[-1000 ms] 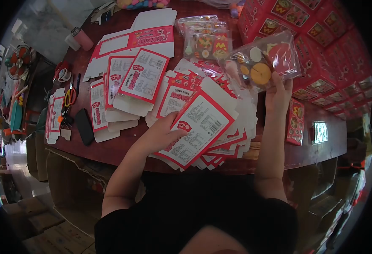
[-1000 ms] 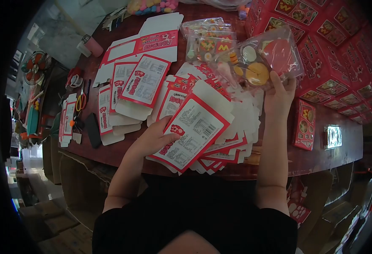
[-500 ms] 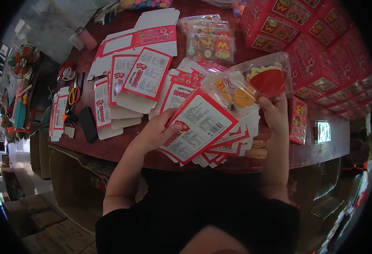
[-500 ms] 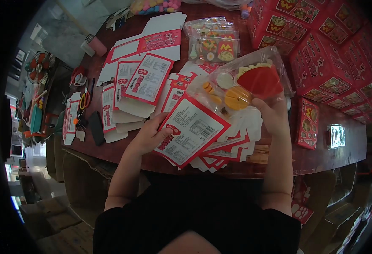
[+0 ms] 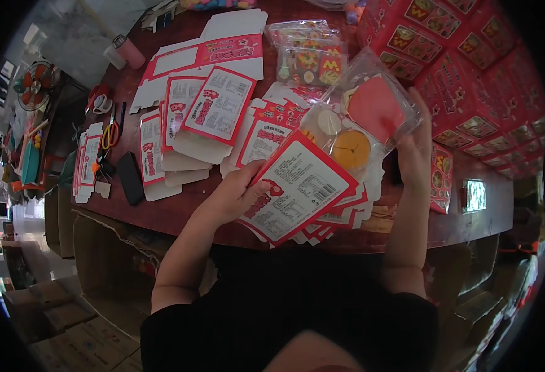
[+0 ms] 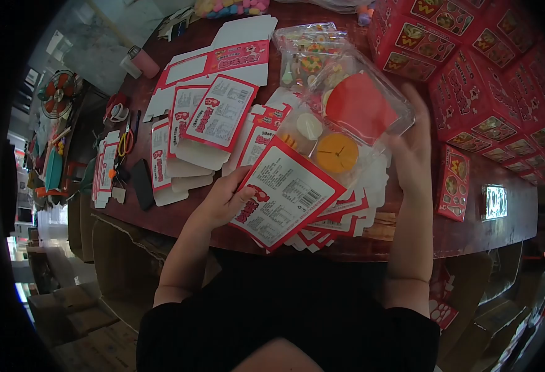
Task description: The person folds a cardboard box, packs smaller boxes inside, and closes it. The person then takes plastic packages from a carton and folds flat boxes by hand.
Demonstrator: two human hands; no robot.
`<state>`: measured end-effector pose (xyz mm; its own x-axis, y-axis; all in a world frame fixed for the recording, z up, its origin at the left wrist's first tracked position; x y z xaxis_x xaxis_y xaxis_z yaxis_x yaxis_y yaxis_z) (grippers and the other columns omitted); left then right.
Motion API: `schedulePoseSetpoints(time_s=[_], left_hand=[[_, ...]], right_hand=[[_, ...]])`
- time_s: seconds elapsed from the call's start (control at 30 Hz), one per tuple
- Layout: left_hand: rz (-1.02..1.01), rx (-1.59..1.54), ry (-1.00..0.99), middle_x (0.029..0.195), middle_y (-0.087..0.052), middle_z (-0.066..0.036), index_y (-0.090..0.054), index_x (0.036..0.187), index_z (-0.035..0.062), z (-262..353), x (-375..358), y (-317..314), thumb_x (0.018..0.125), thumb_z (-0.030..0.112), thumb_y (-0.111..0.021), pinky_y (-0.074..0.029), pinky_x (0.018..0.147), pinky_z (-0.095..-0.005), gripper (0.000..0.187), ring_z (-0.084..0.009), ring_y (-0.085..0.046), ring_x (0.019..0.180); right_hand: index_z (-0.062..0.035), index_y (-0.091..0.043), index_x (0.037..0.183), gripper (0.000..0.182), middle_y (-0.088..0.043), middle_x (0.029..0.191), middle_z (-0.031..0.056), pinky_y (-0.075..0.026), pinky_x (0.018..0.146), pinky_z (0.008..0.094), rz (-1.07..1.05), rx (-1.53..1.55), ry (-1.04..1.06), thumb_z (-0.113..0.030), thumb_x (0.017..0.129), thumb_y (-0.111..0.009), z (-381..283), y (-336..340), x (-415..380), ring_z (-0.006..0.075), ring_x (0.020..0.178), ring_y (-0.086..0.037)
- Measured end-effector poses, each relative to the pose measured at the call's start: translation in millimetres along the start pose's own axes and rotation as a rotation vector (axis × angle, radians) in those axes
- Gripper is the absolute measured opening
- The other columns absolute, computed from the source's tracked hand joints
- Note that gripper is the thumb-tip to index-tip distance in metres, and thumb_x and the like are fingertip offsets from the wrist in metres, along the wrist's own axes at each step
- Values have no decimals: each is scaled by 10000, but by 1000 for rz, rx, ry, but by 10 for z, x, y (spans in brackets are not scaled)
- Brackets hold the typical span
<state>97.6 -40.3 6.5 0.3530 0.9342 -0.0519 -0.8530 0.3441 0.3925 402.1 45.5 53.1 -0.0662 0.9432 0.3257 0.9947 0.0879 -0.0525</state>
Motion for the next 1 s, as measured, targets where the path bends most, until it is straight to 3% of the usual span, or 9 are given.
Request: schedulePoseSetpoints(time_s=[0.1, 0.23, 0.37, 0.43, 0.5, 0.6, 0.7, 0.77, 1.0], left_hand=[[7, -18, -20, 1041, -612, -203, -426, 1226, -49, 77, 5, -5, 920, 301, -527, -452, 849, -350, 476, -275, -599, 989], [117, -36, -97, 1036, -612, -196, -442, 1218, -50, 134, 48, 71, 920, 289, -530, -449, 848, -343, 460, -258, -597, 979], [317, 17, -33, 1086, -601, -172, -456, 1230, -31, 40, 145, 542, 927, 299, -519, -430, 868, -322, 453, -244, -576, 1015], [442, 52, 127, 1192, -546, -175, -435, 1261, -16, -25, 203, 1066, 916, 346, -527, -414, 910, -338, 509, -252, -529, 1097], [744, 436, -256, 1279, -472, -176, -417, 1286, 10, 37, 324, 1467, 855, 313, -616, -396, 955, -377, 563, -262, -466, 1175], [842, 709, -284, 1323, -413, -167, -422, 1290, 48, 366, 388, 1292, 757, 248, -707, -379, 989, -408, 637, -281, -413, 1224], [216, 465, -134, 1319, -422, -123, -446, 1280, 90, 254, 600, 583, 664, 151, -764, -374, 1009, -390, 696, -299, -395, 1238], [42, 512, -205, 1328, -422, -102, -433, 1299, 102, 9, 716, 126, 634, 162, -787, -348, 1028, -443, 755, -295, -379, 1257], [84, 965, -372, 1310, -445, -96, -414, 1315, 132, 70, 1024, -318, 655, 246, -772, -289, 1016, -563, 759, -289, -339, 1287]], right_hand=[[16, -501, 1217, 434, -585, 1125, 98, -423, 927, 287, 64, 180, -11, -205, 861, -614, -6, 35, 188, 162, 1107, -506], [-46, -673, 1027, 518, -453, 1304, 143, -305, 1024, 423, -483, -268, 186, -491, 918, -432, 42, -474, 38, 273, 1227, -405], [-87, -643, 1110, 446, -386, 1340, 122, -309, 1024, 397, -191, -179, 307, -440, 932, -436, 80, -491, 89, 259, 1283, -331], [-96, -633, 1126, 409, -401, 1326, 112, -320, 1016, 377, -101, -189, 146, -409, 931, -457, 85, -393, 107, 247, 1269, -350], [-90, -630, 1112, 360, -446, 1261, 92, -357, 980, 358, -94, -324, 57, -357, 879, -569, 187, -293, 122, 240, 1190, -426], [-76, -639, 1068, 374, -472, 1183, 92, -389, 936, 373, -187, -875, 56, -311, 781, -688, 293, -352, 21, 262, 1098, -475], [-90, -605, 1102, 585, -492, 1116, 100, -387, 904, 418, -291, -1126, -5, -332, 610, -810, 384, -486, -106, 277, 1084, -469], [-94, -588, 1105, 653, -495, 1118, 96, -381, 898, 432, -337, -1204, -41, -338, 552, -837, 494, -535, -148, 274, 1102, -459], [-75, -563, 1033, 526, -567, 1036, 85, -368, 887, 422, -365, -907, -319, -209, 588, -809, 520, -490, -131, 266, 1027, -510]])
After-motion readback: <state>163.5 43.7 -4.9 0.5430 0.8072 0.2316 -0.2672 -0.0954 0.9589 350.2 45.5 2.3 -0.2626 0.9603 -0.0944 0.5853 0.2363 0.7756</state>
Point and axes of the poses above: each hand's wrist, its own x-axis towards the middle knuckle, its own y-axis out of the back of the hand, z = x × y, the point moved 3 cm from there along x, towards the middle knuckle
